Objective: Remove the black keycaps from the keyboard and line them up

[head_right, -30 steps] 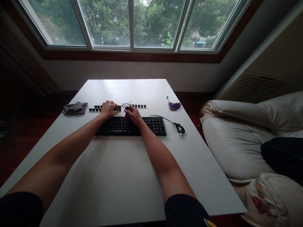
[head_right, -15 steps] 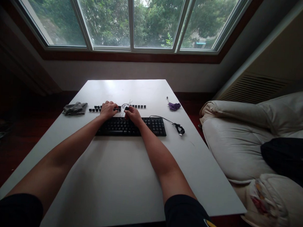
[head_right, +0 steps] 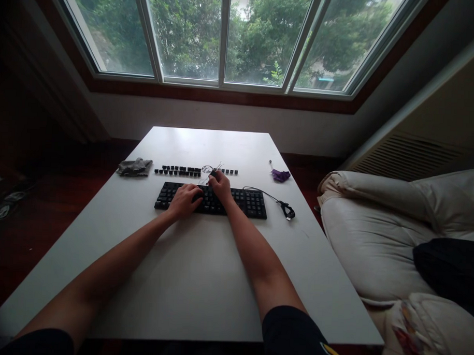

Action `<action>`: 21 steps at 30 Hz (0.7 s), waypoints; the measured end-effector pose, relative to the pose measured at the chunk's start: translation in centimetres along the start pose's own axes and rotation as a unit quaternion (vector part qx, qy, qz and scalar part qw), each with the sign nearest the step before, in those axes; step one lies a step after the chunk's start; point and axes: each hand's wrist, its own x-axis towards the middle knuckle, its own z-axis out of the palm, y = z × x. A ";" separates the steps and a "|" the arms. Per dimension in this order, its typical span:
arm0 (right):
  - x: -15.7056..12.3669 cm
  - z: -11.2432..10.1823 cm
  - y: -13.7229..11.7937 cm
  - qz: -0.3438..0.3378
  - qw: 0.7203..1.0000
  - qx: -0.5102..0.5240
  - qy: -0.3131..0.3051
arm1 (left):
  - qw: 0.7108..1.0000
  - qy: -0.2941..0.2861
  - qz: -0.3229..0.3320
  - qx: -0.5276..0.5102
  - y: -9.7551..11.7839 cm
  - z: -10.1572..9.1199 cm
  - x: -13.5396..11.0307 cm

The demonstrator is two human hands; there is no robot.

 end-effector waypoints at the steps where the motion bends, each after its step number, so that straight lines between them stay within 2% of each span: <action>1: 0.0 0.0 -0.1 -0.004 1.000 -0.008 0.019 | 1.000 0.004 0.019 -0.006 0.7 0.4 -0.6; 3: -0.1 -0.1 -0.3 0.001 0.999 -0.009 0.052 | 0.998 0.008 0.058 -0.009 1.9 1.1 -1.4; 6: -0.8 -1.0 -0.9 0.016 0.997 0.000 0.070 | 0.997 0.014 0.076 0.008 2.9 2.0 -2.0; 15: -7.7 -5.3 -2.9 0.015 0.996 -0.062 0.057 | 0.997 0.018 0.068 0.012 3.6 2.0 -3.4; 21: -9.1 -5.8 -2.9 0.003 0.991 -0.104 0.089 | 0.997 0.018 0.068 0.013 3.8 2.0 -3.6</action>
